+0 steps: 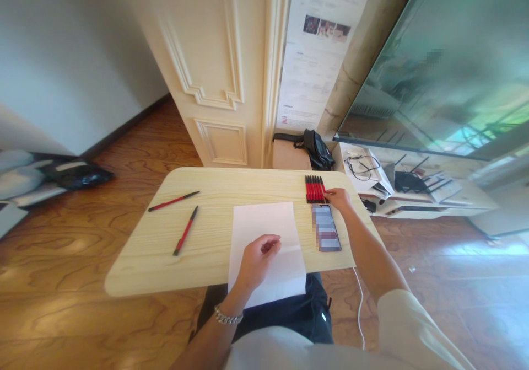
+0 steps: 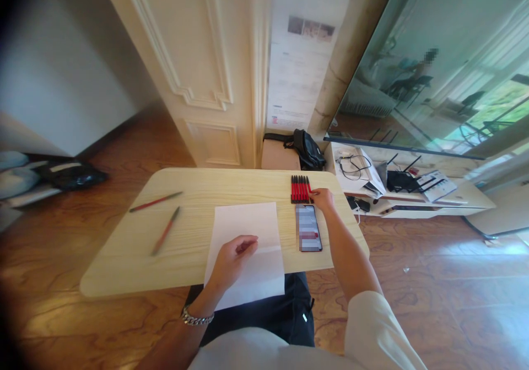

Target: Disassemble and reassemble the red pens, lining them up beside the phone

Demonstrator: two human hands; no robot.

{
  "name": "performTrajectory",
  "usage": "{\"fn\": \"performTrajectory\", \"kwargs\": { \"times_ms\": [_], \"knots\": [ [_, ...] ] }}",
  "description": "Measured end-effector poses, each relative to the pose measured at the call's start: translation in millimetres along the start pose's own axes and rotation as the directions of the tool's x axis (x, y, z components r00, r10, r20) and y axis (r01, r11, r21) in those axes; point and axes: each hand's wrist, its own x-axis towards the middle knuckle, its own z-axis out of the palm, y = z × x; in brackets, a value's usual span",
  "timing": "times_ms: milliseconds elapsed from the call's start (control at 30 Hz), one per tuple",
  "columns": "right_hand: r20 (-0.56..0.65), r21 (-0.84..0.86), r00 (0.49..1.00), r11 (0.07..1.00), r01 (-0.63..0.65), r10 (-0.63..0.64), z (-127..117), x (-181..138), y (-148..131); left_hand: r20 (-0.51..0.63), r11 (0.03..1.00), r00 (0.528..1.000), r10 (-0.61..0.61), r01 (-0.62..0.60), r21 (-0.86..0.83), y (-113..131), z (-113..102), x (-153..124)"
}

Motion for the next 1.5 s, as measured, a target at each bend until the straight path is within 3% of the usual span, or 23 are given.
{"fn": "performTrajectory", "kwargs": {
  "times_ms": [267, 433, 533, 633, 733, 800, 900, 1033, 1267, 1367, 1500],
  "knots": [
    [0.013, 0.004, 0.999, 0.999, 0.038, -0.038, 1, -1, 1, -0.076, 0.997, 0.997, 0.017, -0.012, 0.07, -2, -16, -2],
    [-0.003, 0.024, 0.999, 0.999, 0.047, -0.047, 1, -3, 1, -0.285, 0.962, 0.956, 0.071, 0.011, 0.275, -9, -66, -2],
    [-0.032, 0.041, 0.999, 0.999, 0.036, -0.034, 1, -7, -1, -0.439, 0.882, 0.892, 0.11, 0.116, 0.457, -18, -111, -4],
    [-0.116, 0.091, 0.993, 0.995, 0.034, -0.023, 2, -17, -5, -0.52, 0.728, 0.839, 0.162, 0.254, 0.636, -28, -151, -8],
    [-0.313, 0.285, 0.95, 0.954, 0.092, 0.002, 6, -43, -16, -0.53, 0.596, 0.831, 0.17, 0.341, 0.727, -37, -176, -14],
    [-0.339, 0.365, 0.94, 0.917, 0.159, -0.028, 9, -71, -25, -0.533, 0.535, 0.832, 0.15, 0.385, 0.752, -43, -184, -16],
    [-0.285, 0.468, 0.958, 0.869, 0.161, -0.024, 17, -118, -42, -0.55, 0.497, 0.824, 0.139, 0.423, 0.758, -49, -188, -17],
    [-0.182, 0.544, 0.983, 0.831, 0.119, -0.021, 32, -165, -56, -0.552, 0.514, 0.829, 0.092, 0.435, 0.739, -50, -188, -16],
    [-0.121, 0.596, 0.992, 0.797, 0.094, -0.026, 38, -191, -61, -0.549, 0.611, 0.835, 0.039, 0.415, 0.674, -42, -187, -14],
    [-0.091, 0.577, 0.991, 0.805, 0.136, -0.102, 33, -203, -72, -0.517, 0.75, 0.855, 0.038, 0.318, 0.58, -33, -163, -16],
    [0.043, 0.564, 0.957, 0.798, 0.213, -0.286, 34, -225, -103, -0.379, 0.886, 0.919, 0.104, 0.088, 0.456, -14, -99, -21]
  ]
}}
